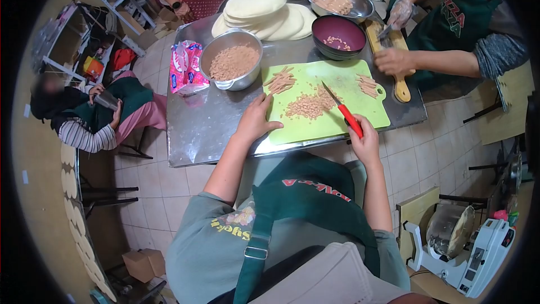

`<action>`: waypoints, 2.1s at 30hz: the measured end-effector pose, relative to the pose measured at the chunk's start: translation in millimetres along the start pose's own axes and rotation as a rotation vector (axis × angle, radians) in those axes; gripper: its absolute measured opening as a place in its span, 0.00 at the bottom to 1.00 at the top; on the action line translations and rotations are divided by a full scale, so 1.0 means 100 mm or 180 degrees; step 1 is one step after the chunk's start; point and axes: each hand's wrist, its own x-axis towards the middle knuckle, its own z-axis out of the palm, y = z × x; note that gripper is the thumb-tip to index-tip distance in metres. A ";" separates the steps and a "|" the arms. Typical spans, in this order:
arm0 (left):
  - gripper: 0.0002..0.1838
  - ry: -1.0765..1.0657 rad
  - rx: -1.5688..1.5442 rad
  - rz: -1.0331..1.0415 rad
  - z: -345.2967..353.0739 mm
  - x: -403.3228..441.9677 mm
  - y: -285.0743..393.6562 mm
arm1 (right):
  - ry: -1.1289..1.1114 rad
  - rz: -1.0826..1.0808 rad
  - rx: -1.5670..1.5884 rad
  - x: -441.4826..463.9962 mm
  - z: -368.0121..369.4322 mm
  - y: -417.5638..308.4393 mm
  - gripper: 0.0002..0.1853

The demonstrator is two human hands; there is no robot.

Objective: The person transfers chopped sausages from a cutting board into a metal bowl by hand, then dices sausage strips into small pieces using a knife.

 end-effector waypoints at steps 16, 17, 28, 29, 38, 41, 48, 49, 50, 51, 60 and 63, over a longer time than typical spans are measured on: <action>0.16 0.0530 -0.0326 0.0329 0.35 0.11 0.22 | 0.0014 0.0832 0.1927 0.26 0.33 0.67 0.12; 0.16 0.0558 -0.0334 0.0354 0.41 0.16 0.24 | -0.0018 0.0905 0.2012 0.26 0.33 0.67 0.12; 0.13 0.0430 -0.0712 0.0545 0.65 0.78 0.68 | -0.0023 0.0804 0.2036 0.25 0.33 0.69 0.11; 0.12 0.0353 -0.0684 0.0541 0.64 0.81 0.72 | 0.0009 0.0772 0.1981 0.25 0.33 0.68 0.11; 0.19 0.0220 -0.0698 0.0399 0.37 0.63 0.73 | 0.0022 0.0755 0.1968 0.26 0.32 0.67 0.12; 0.35 0.0175 0.0007 0.0416 0.44 0.37 0.65 | 0.0053 0.0741 0.1934 0.26 0.31 0.65 0.11; 0.50 -0.0390 0.0887 0.0128 0.69 0.40 0.74 | -0.0005 0.0782 0.1938 0.25 0.30 0.64 0.12; 0.50 -0.0266 0.0914 0.0191 0.73 0.48 0.76 | 0.0020 0.0826 0.2063 0.25 0.31 0.64 0.12; 0.50 -0.0263 0.0912 0.0202 0.77 0.55 0.78 | 0.0051 0.0868 0.2187 0.25 0.31 0.65 0.12; 0.50 -0.0236 0.0776 0.0260 0.81 0.64 0.81 | 0.0065 0.0864 0.2180 0.25 0.31 0.65 0.12; 0.34 0.0487 -0.0648 0.0626 1.02 1.13 0.84 | 0.0093 0.0881 0.2257 0.23 0.32 0.67 0.13; 0.21 0.1211 -0.0869 0.0839 0.97 1.16 0.86 | 0.0129 0.0849 0.2332 0.24 0.34 0.69 0.14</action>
